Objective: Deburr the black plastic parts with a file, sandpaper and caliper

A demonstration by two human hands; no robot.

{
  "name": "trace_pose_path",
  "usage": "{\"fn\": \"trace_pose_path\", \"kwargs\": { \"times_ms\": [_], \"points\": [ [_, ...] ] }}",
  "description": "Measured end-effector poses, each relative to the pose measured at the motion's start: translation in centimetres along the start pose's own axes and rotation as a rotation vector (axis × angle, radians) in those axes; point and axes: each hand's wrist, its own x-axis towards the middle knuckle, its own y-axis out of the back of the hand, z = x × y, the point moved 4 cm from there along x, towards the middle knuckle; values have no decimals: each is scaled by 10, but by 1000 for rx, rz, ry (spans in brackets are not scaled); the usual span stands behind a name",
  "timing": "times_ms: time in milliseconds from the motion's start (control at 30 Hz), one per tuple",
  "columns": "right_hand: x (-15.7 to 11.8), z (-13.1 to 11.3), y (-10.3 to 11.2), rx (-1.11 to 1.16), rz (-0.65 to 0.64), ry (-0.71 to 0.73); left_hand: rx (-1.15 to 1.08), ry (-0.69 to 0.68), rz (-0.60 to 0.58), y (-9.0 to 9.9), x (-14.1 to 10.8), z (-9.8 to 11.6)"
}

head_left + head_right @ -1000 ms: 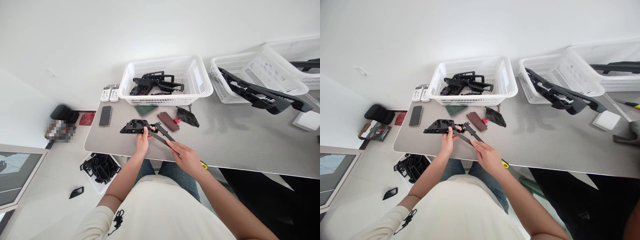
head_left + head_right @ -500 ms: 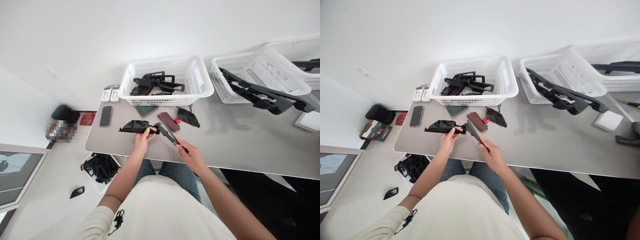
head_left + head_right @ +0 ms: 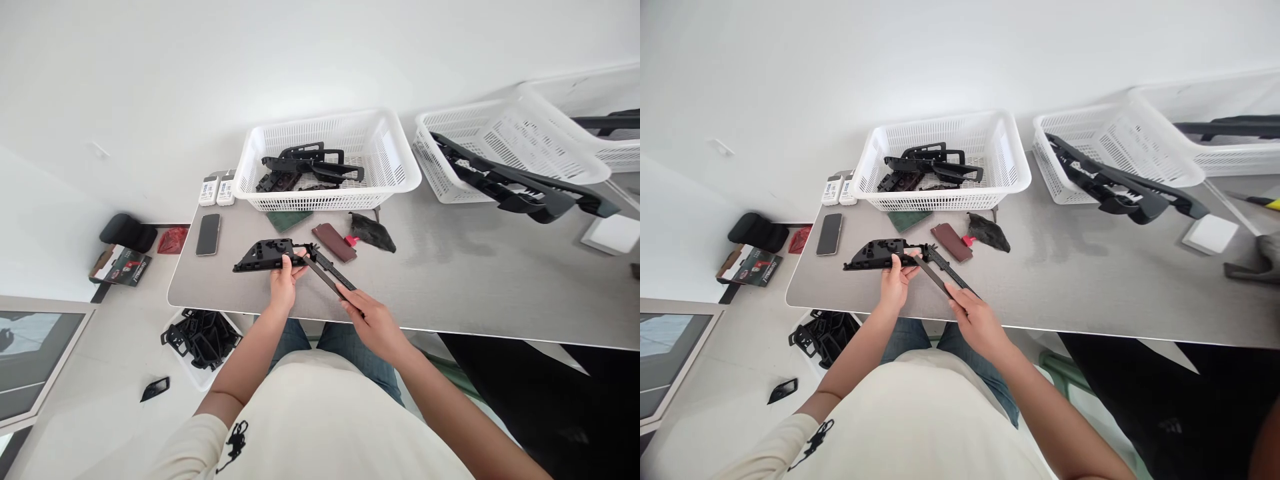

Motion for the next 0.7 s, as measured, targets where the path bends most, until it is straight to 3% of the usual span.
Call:
{"fn": "trace_pose_path", "kwargs": {
  "times_ms": [300,700],
  "points": [
    [-1,-2,-2,-274,-9,41,-4,-48,0,1,0,-1],
    [-3,-6,-5,-294,8,80,53,-111,-32,5,3,-2]
  ]
}}
